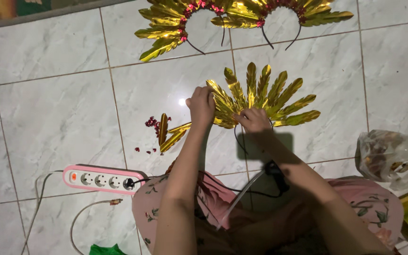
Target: The person is sitting on the floor assembling a decorative headband. They use a hot glue gun to attach gold foil leaves to a white headband base, arranging them in a fan shape.
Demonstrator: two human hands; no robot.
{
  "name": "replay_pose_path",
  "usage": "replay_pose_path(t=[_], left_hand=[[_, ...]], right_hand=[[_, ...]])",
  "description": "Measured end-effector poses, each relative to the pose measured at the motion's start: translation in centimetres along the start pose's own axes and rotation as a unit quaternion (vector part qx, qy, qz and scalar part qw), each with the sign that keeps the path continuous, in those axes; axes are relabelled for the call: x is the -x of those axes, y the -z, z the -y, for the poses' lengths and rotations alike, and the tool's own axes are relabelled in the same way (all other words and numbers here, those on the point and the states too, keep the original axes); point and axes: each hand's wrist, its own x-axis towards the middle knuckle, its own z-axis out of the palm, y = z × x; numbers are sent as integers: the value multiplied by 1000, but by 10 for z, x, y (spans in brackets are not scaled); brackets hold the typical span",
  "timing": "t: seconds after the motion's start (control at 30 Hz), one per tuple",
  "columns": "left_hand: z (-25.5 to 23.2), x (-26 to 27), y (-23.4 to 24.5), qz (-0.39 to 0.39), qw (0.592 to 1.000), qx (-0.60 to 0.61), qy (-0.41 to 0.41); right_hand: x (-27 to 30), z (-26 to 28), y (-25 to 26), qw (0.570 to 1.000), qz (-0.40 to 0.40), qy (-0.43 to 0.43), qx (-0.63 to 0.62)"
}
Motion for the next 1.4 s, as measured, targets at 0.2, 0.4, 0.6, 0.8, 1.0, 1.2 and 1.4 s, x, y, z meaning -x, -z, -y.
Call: replay_pose_path(t=[0.2,0.4,0.6,0.8,1.0,1.2,1.4], left_hand=[[-12,-2,12,63,996,0,62],[-14,-1,9,7,1000,-18,-11],[-32,6,22,-6,997,55,53],[-39,47,15,8,994,112,6],[-48,161,-36,313,945,50,81],[-49,237,-59,372,926,-12,67],[-64,237,-24,320,866,326,204]], right_hand=[[4,-6,-7,1000,14,3,7],[11,-6,-6,1000,14,-25,4],[56,-14,48,958,-101,-247,-102],[179,51,74,889,53,-451,-51],[205,73,30,879,86,-469,20],[194,75,35,890,11,-448,-81],[167,111,97,917,-81,-388,-41]])
